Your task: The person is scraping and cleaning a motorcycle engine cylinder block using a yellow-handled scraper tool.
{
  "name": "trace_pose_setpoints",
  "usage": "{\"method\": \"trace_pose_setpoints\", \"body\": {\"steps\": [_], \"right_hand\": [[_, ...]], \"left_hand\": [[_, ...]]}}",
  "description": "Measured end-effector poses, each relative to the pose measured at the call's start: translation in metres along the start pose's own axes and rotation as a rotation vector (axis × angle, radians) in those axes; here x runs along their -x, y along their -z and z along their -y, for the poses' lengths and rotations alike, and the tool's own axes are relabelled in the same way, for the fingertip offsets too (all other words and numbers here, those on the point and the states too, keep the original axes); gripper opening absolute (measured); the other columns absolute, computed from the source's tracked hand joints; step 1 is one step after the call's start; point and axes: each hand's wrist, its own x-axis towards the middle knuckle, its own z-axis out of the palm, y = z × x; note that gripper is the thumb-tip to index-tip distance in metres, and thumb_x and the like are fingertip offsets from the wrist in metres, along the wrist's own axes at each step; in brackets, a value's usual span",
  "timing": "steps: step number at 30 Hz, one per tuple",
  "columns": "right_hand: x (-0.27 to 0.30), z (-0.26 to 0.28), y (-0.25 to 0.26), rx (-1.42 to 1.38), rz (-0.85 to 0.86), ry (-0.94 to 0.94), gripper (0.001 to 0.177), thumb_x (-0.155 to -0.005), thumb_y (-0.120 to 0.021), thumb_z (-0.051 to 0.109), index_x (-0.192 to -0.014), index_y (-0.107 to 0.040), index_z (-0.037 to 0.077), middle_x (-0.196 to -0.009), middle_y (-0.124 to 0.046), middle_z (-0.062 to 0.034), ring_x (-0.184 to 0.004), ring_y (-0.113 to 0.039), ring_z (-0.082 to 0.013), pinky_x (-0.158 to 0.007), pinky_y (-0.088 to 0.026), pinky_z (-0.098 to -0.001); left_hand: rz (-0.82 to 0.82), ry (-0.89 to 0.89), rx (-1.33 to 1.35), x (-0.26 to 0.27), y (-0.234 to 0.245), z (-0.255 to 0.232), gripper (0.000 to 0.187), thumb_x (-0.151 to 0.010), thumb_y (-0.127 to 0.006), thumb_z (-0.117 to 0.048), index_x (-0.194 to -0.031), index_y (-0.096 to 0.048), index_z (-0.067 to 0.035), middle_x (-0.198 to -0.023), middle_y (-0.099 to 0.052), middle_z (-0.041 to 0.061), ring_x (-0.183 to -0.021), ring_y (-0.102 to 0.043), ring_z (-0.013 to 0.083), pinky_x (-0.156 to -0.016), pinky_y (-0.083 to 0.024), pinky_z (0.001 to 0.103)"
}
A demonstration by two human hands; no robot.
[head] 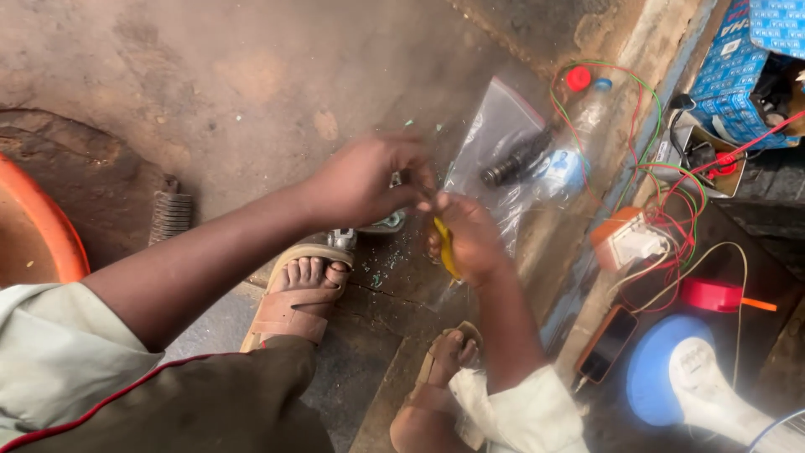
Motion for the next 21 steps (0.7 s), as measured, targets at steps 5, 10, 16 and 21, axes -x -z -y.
{"method": "trace_pose_setpoints", "body": {"steps": [5, 10, 16, 21], "right_hand": [[-0.015, -0.064, 0.019, 0.357, -0.409, -0.264, 0.042, -0.104, -0.055, 0.041, -0.088, -0.072, 0.006, -0.068, -0.057, 0.0006, -0.057, -0.049, -0.0113, -0.055, -0.043, -0.0270], [-0.018, -0.089, 0.021, 0.415, -0.436, -0.102, 0.032, -0.101, -0.065, 0.035, -0.088, -0.072, 0.007, -0.071, -0.061, 0.0017, -0.062, -0.053, -0.0082, -0.061, -0.046, -0.0237], [-0.036, -0.054, -0.009, 0.679, -0.574, 0.248, 0.013, -0.091, -0.073, 0.019, -0.098, -0.072, 0.007, -0.081, -0.074, -0.0011, -0.067, -0.064, -0.0075, -0.061, -0.051, -0.0272], [-0.040, -0.077, -0.003, 0.619, -0.601, 0.266, 0.014, -0.102, -0.064, 0.015, -0.112, -0.064, 0.006, -0.083, -0.076, -0.0030, -0.065, -0.069, -0.0072, -0.057, -0.055, -0.0247]], "left_hand": [[0.317, 0.251, -0.651, 0.006, -0.025, 0.028, 0.106, -0.066, -0.091, -0.047, -0.146, -0.033, -0.008, -0.151, -0.038, 0.016, -0.136, -0.041, 0.0361, -0.109, -0.039, 0.056], [0.532, 0.528, -0.853, 0.017, -0.062, 0.049, 0.138, -0.073, -0.085, -0.061, -0.160, 0.004, -0.001, -0.167, -0.002, 0.027, -0.152, -0.011, 0.0434, -0.117, -0.020, 0.066], [0.338, 0.388, -1.040, 0.008, -0.075, 0.065, 0.100, -0.092, -0.072, -0.041, -0.158, -0.013, 0.005, -0.165, -0.012, 0.028, -0.151, -0.017, 0.0424, -0.119, -0.014, 0.061], [0.532, 0.109, -0.991, -0.003, -0.056, 0.074, 0.088, -0.092, -0.066, -0.028, -0.161, -0.015, -0.007, -0.171, -0.011, 0.013, -0.157, -0.014, 0.0292, -0.126, -0.010, 0.057]]}}
